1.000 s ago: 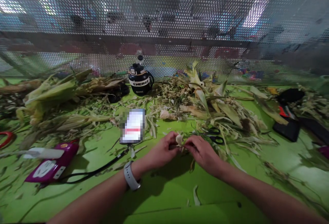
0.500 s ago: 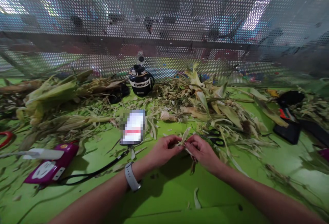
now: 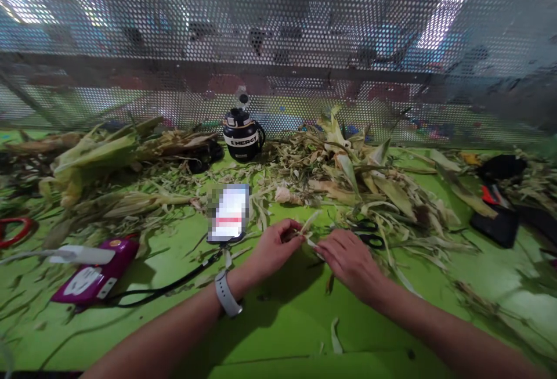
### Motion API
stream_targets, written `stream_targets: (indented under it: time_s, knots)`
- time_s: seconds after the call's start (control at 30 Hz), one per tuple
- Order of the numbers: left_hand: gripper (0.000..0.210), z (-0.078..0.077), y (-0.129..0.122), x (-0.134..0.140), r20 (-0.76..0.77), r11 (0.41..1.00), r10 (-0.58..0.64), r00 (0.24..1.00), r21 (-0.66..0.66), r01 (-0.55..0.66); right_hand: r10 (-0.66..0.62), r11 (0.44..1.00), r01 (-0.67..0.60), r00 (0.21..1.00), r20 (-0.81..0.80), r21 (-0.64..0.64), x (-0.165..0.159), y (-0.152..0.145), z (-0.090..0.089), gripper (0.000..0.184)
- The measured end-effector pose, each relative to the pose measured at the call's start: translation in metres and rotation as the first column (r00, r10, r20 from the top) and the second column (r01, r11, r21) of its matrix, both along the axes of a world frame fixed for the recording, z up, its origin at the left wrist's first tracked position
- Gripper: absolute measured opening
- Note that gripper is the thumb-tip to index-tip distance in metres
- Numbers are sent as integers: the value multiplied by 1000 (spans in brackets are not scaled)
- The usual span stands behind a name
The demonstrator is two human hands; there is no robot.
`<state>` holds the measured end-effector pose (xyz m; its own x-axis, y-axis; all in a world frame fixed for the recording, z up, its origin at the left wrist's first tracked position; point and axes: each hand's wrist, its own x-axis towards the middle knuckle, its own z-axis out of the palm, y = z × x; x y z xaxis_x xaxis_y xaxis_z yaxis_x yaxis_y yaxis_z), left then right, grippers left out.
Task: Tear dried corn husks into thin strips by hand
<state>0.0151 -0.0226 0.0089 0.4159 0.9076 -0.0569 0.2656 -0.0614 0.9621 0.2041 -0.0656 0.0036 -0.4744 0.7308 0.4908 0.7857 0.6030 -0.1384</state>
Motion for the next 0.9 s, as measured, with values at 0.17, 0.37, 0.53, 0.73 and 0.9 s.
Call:
stream_targets:
  time_s: [0.17, 0.37, 0.53, 0.73, 0.9]
  knots:
    - [12, 0, -10, 0, -144, 961, -258, 955, 59, 269, 86, 962, -137, 973, 216, 237, 0, -5, 3, 18]
    - [14, 1, -12, -3, -316, 907, -336, 887, 144, 395, 152, 981, -167, 979, 136, 104, -5, -4, -7, 24]
    - [26, 8, -12, -2, -142, 927, -334, 932, 127, 352, -22, 963, -22, 986, -162, -268, -9, -3, -9, 28]
    - [40, 11, -9, -3, 35, 987, -161, 986, 31, 160, -374, 632, -231, 745, -553, -740, -8, 1, 0, 34]
    - [59, 4, -8, 1, 275, 931, 66, 959, -363, 40, -538, 542, -395, 515, -667, -742, -10, 4, -1, 39]
